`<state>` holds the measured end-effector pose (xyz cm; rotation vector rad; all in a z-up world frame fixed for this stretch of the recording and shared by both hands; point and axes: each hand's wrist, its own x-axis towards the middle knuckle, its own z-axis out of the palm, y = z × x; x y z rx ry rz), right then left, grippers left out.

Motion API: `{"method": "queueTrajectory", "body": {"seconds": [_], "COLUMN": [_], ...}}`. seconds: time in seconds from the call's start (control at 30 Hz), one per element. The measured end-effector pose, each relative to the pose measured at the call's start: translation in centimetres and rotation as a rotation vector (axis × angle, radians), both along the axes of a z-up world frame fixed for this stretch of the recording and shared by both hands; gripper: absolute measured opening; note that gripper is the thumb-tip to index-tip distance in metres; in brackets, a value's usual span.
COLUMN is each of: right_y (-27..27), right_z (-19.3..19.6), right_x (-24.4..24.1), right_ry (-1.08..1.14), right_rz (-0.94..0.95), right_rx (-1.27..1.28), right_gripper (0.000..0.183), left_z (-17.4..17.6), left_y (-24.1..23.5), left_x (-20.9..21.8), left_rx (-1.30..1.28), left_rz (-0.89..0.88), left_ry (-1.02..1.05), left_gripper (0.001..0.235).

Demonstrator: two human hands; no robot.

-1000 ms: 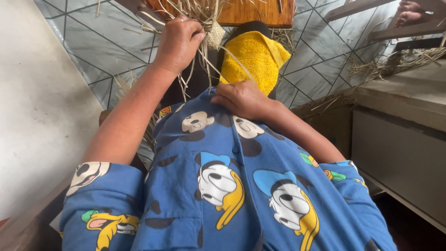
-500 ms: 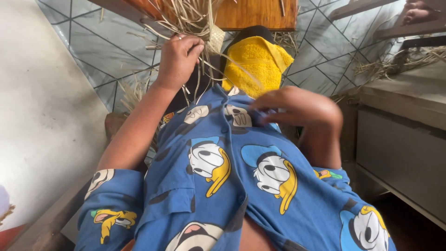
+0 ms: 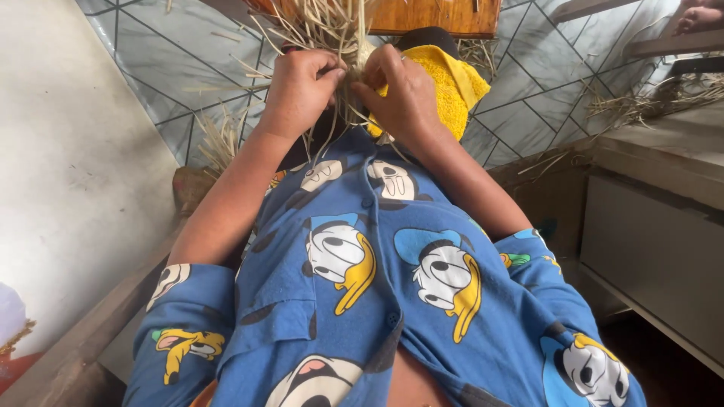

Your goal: Weaving dried straw strands together to create a patterned handcrafted object.

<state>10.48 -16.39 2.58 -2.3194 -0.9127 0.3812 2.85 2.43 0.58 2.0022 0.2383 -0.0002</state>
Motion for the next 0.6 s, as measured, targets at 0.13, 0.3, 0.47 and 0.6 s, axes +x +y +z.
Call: {"method": "queueTrajectory", "body": {"seconds": [0.13, 0.3, 0.47, 0.6], "right_y": [0.2, 0.6, -0.4, -1.2], "right_z": [-0.5, -0.6, 1.4, 3.2], "right_x": [-0.9, -0.4, 1.6, 2.1], "right_ry": [0.019, 0.511, 1.016, 0.236], "right_rz": [-0.022, -0.212, -0.231, 0.027], "right_rx": [-0.022, 0.143, 0.488, 0.016], "right_gripper": [0.043, 0.034, 0.031, 0.019], "left_z": [-1.1, -1.9, -4.4, -1.6], "left_y": [-0.2, -0.9, -0.7, -0.9], "left_x": [-0.7, -0.7, -0.4, 0.4], "left_rx": [0.021, 0.101, 0.219, -0.017], "left_rz": [0.07, 0.133, 0.033, -0.037], "left_ry": [-0.118, -0.224, -0.228, 0.001], "left_gripper": [0.007, 0.006, 0.005, 0.014]}}
